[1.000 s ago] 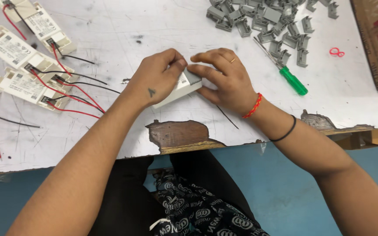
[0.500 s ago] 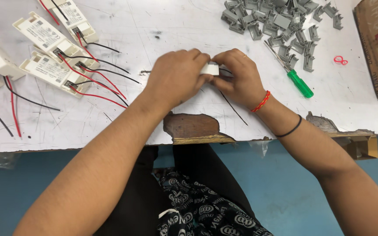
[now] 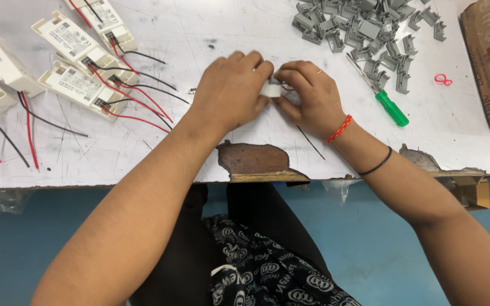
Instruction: The person assembles small white electrical components by attaching gray plastic clips and securing wires with a green screwdriver. They repeatedly pick up components, attach clips, and tighten screws, then place the finished units into a stack.
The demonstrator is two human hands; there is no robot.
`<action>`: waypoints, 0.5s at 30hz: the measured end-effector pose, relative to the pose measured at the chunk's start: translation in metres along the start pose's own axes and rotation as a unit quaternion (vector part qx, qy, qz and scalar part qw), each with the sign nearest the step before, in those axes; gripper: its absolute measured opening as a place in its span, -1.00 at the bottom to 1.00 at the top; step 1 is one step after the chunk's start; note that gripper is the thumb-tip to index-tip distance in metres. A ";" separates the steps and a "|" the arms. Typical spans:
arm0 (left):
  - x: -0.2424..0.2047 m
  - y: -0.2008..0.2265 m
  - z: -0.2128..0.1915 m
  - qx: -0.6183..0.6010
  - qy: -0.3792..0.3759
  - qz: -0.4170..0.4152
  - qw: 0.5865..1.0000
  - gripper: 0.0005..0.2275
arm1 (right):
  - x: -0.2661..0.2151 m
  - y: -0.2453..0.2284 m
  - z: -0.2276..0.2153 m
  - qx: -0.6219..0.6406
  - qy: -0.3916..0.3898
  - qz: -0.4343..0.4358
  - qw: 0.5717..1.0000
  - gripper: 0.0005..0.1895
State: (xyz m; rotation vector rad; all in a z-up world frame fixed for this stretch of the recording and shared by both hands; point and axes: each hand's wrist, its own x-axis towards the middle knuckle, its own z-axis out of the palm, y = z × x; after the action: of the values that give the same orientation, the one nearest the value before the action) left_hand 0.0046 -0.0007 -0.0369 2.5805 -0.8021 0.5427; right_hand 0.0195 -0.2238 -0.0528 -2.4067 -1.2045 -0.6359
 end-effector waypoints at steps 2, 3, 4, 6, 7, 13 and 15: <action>0.002 -0.003 0.003 0.032 0.001 -0.012 0.999 -0.63 | 0.001 -0.005 -0.002 -0.016 0.007 -0.020 1.000 -0.57; 0.003 -0.005 0.004 0.049 0.002 -0.019 0.999 -0.64 | 0.003 -0.007 -0.003 -0.025 0.005 -0.026 0.999 -0.58; 0.004 -0.007 0.004 0.038 -0.006 -0.032 0.999 -0.63 | 0.004 -0.009 -0.004 -0.034 0.003 -0.032 0.999 -0.60; 0.004 -0.013 0.006 0.017 -0.026 -0.059 0.998 -0.61 | 0.005 -0.012 -0.002 -0.056 0.000 -0.046 0.997 -0.62; 0.005 -0.015 0.007 0.036 -0.007 -0.063 0.997 -0.66 | 0.007 -0.013 -0.001 -0.071 0.000 -0.054 0.996 -0.62; 0.013 -0.014 -0.004 0.074 0.009 -0.097 0.992 -0.72 | 0.024 -0.005 0.013 -0.101 0.023 -0.080 0.991 -0.59; 0.011 -0.005 -0.011 0.063 -0.014 -0.114 0.991 -0.65 | 0.029 -0.002 0.019 -0.079 0.018 -0.062 0.995 -0.60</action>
State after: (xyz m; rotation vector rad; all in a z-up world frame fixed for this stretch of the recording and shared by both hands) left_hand 0.0135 0.0037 -0.0233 2.7529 -0.4851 0.5023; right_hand 0.0378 -0.1942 -0.0529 -2.4505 -1.3421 -0.8388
